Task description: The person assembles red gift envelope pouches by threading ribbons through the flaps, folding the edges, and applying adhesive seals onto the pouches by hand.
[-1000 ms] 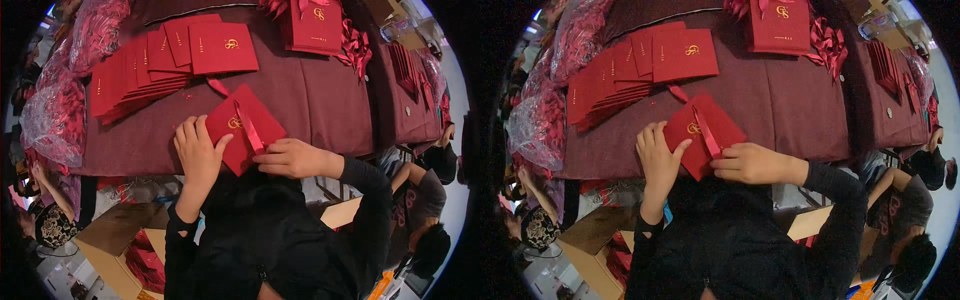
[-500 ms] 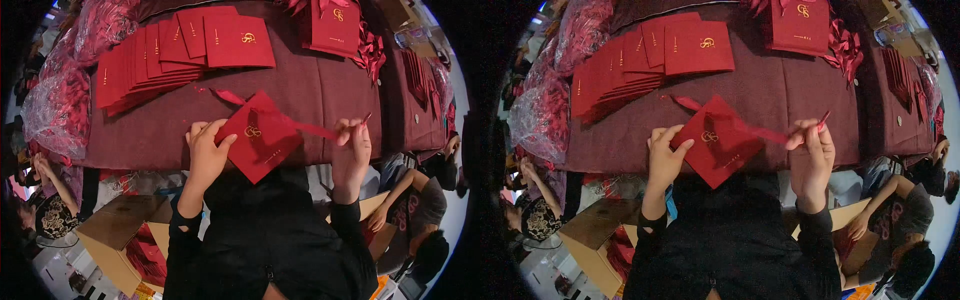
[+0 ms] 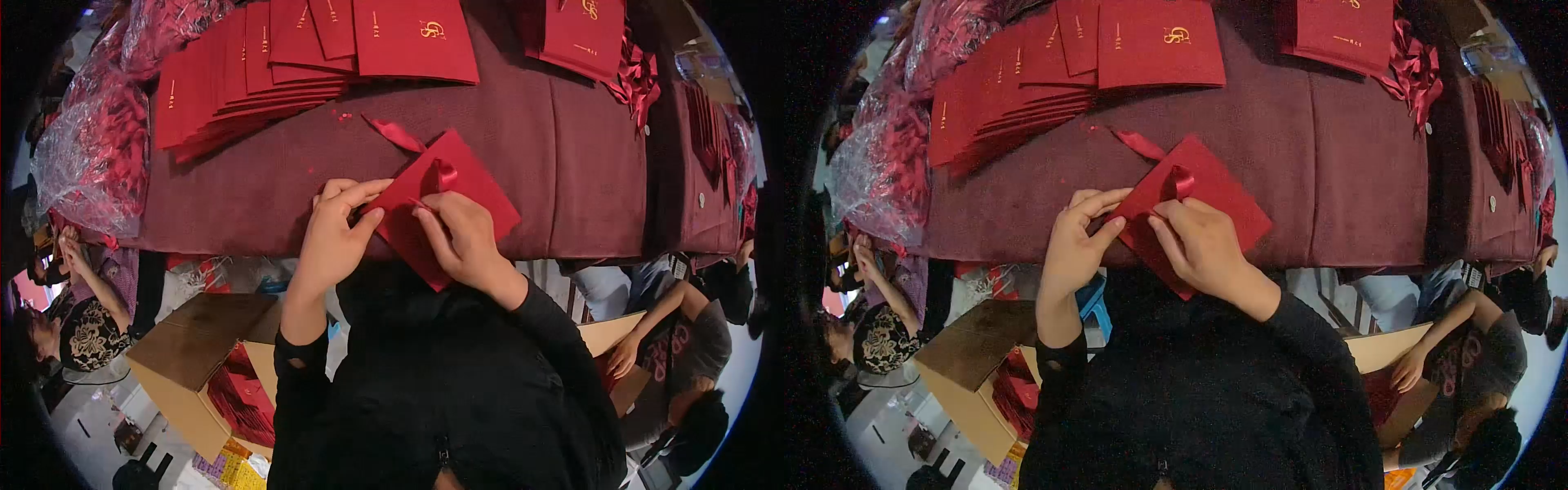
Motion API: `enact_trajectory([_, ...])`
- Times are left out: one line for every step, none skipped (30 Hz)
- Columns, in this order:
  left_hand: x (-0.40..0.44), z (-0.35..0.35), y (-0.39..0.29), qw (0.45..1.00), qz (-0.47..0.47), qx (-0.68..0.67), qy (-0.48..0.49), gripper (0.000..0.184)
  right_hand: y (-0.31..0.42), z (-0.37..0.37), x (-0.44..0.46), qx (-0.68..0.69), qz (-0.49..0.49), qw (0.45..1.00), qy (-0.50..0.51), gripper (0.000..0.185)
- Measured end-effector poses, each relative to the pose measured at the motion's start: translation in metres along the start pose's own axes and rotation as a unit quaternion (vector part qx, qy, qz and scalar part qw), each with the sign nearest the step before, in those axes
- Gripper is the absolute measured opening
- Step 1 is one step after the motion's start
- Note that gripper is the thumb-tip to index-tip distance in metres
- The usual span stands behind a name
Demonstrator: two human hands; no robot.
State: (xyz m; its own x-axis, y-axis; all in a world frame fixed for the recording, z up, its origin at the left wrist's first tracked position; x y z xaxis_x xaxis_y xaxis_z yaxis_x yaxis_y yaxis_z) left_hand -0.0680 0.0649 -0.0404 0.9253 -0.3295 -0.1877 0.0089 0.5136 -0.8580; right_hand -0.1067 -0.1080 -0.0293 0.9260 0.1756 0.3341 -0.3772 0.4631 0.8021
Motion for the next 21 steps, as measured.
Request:
enact_trajectory([0.000,0.001,0.000,1.000,0.003,-0.002,-0.002,0.028,-0.004,0.004,-0.002,0.056,-0.041,0.998,0.004,0.010])
enact_trajectory([0.000,0.000,-0.001,1.000,0.008,0.003,0.002,0.028,-0.007,0.008,-0.005,0.111,-0.085,0.990,0.006,0.008])
enact_trajectory([0.000,0.000,0.000,1.000,0.013,0.008,0.007,0.028,-0.009,0.010,-0.005,0.133,-0.110,0.985,0.008,0.007])
enact_trajectory([0.001,0.000,0.001,1.000,0.014,0.008,0.008,0.028,-0.012,0.010,-0.006,0.134,-0.111,0.985,0.008,0.007])
enact_trajectory([0.001,0.000,0.001,1.000,0.009,0.023,0.008,0.027,-0.014,0.010,-0.009,0.150,-0.109,0.983,0.002,0.007])
enact_trajectory([0.000,0.000,0.001,0.999,0.004,0.038,0.008,0.026,-0.015,0.009,-0.010,0.166,-0.107,0.980,-0.004,0.007])
enact_trajectory([0.001,0.000,0.001,0.999,0.006,0.039,0.010,0.026,-0.015,0.008,-0.010,0.167,-0.109,0.980,-0.004,0.007])
enact_trajectory([0.001,0.000,0.002,0.999,0.009,0.036,0.007,0.025,-0.014,0.009,-0.009,0.165,-0.114,0.980,-0.007,0.008])
enact_trajectory([0.001,0.001,0.002,0.999,0.011,0.034,0.005,0.024,-0.013,0.009,-0.008,0.161,-0.118,0.980,-0.010,0.008])
enact_trajectory([0.002,0.002,0.002,0.999,0.011,0.034,0.005,0.024,-0.012,0.010,-0.006,0.161,-0.118,0.980,-0.011,0.008])
enact_trajectory([0.002,0.003,0.002,1.000,0.010,0.017,0.009,0.023,-0.007,0.010,-0.003,0.121,-0.085,0.989,0.002,0.009])
enact_trajectory([0.002,0.003,0.002,1.000,0.008,0.000,0.014,0.022,-0.003,0.008,0.000,0.080,-0.051,0.995,0.015,0.010])
enact_trajectory([0.003,0.003,0.002,1.000,0.007,0.000,0.013,0.022,0.001,0.003,0.002,0.026,0.002,1.000,0.013,0.010])
enact_trajectory([0.003,0.003,0.003,1.000,0.014,0.011,0.015,0.022,0.003,0.001,0.003,0.026,0.003,1.000,0.012,0.010])
enact_trajectory([0.003,0.003,0.004,0.999,0.021,0.021,0.017,0.022,0.007,-0.002,0.003,-0.032,0.018,0.999,0.027,0.011])
enact_trajectory([0.003,0.003,0.004,0.999,0.019,0.022,0.017,0.022,0.010,-0.005,0.003,-0.089,0.032,0.995,0.042,0.011])
enact_trajectory([0.003,0.003,0.004,0.999,0.027,0.008,0.018,0.021,0.010,-0.007,0.003,-0.113,0.042,0.992,0.034,0.013])
enact_trajectory([0.003,0.003,0.005,0.999,0.035,-0.006,0.020,0.021,0.010,-0.008,0.003,-0.114,0.043,0.992,0.034,0.013])
enact_trajectory([0.003,0.002,0.005,0.999,0.035,-0.006,0.019,0.021,0.010,-0.009,0.003,-0.124,0.041,0.991,0.036,0.014])
enact_trajectory([0.003,0.001,0.005,0.999,0.035,-0.021,0.016,0.021,0.010,-0.010,0.004,-0.134,0.040,0.989,0.038,0.015])
enact_trajectory([0.004,0.002,0.005,0.999,0.035,-0.036,0.012,0.021,0.011,-0.011,0.004,-0.134,0.041,0.989,0.039,0.015])
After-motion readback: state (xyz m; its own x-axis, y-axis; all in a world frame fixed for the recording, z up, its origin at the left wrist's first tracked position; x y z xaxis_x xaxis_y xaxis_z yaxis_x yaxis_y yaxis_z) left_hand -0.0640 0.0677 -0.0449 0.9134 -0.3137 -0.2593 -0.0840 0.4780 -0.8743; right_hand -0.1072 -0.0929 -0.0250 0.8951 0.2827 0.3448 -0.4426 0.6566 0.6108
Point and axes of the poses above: each hand's wrist, its own x-axis towards the middle knuckle, its own z-axis out of the back of the hand, y = z × x, the point moved 4 cm from there along x, towards the middle knuckle, and after that the axes turned 5 degrees about x, right-handed, at the moved point
